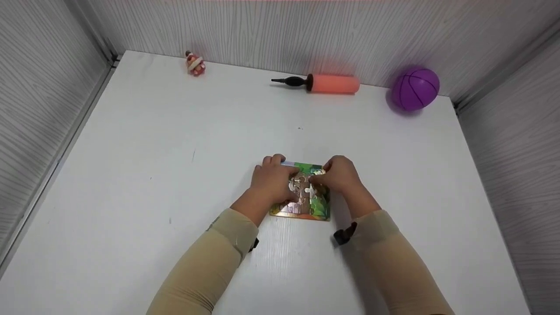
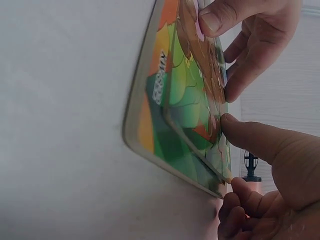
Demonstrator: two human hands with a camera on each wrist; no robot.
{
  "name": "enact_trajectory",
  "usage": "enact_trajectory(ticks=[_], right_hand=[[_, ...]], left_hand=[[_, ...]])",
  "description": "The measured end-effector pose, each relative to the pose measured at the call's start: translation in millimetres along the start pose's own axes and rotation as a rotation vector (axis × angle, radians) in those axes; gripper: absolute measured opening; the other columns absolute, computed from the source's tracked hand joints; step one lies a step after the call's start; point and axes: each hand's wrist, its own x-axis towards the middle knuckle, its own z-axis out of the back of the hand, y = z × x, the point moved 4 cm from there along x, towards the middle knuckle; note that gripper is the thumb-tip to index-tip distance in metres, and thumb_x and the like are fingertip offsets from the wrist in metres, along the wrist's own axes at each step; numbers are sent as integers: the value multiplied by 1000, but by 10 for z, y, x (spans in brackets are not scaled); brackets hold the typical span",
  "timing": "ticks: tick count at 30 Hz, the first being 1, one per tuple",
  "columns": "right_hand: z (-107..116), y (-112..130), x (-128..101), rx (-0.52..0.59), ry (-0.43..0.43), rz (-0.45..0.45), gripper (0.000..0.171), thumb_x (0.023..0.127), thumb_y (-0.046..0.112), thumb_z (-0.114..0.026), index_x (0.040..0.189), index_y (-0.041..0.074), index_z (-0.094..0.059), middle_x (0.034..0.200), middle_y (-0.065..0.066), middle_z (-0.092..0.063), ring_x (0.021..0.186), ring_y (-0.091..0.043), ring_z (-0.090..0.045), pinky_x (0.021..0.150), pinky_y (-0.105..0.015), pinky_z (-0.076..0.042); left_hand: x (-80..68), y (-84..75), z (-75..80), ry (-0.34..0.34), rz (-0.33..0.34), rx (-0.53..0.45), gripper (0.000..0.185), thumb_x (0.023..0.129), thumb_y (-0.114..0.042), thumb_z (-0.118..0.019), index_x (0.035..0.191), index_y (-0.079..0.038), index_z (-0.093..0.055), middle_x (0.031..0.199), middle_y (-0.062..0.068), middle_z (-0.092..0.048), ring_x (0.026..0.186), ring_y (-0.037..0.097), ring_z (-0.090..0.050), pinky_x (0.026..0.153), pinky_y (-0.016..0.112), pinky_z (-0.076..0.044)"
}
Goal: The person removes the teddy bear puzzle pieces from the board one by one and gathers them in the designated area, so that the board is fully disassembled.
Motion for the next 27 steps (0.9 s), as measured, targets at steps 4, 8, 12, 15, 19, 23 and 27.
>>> enact_trajectory(ticks=[4,8,12,15,19,23,27], right_hand=[[23,15,12,-5,-9,8,56,82,37,-91,111,-5,-69,112,-18,-67,96,-28,-62,81,-42,-55],[56,3,41,40,-30,20,46,82,32,-91,102,-3,-71,105,-15,-68,90,-27,-61,75,-40,-53],[78,-40,69,126,-27,32,36,84,26,-88,99,-1,-69,99,-13,-65,85,-24,-59,71,-36,-50],[86,-66,78,167,-11,39,35,86,22,-85,106,-2,-69,102,-13,-65,89,-24,-59,74,-35,-50],[85,-64,78,167,3,58,34,87,17,-81,112,-5,-73,105,-15,-69,91,-24,-61,77,-35,-51],[64,-60,65,161,10,57,31,88,15,-81,111,-5,-75,102,-14,-68,89,-24,-61,76,-35,-51],[48,-65,31,157,-8,44,31,89,15,-81,111,-5,-73,101,-14,-66,89,-24,-60,75,-34,-51]], left_hand=[[5,3,-2,-9,-6,5,76,83,-51,-89,152,-34,-61,163,12,-38,147,34,-35,110,53,-40],[8,5,-8,-15,-12,0,76,82,-51,-90,151,-34,-62,162,12,-38,146,34,-35,110,53,-40],[10,4,-14,-15,-12,1,76,82,-52,-90,150,-34,-63,162,11,-38,146,34,-35,109,52,-40],[11,1,-11,-15,-14,-4,76,82,-53,-90,150,-34,-63,162,12,-38,147,34,-35,110,52,-40],[12,8,-3,-16,-6,-2,75,82,-52,-90,150,-34,-63,163,12,-38,147,35,-35,110,53,-40],[6,15,-3,-14,2,4,75,82,-52,-90,149,-34,-63,162,12,-38,147,34,-35,110,52,-40],[-2,7,-2,-11,-5,-4,75,82,-51,-90,150,-33,-63,161,13,-39,146,34,-35,110,52,-40]])
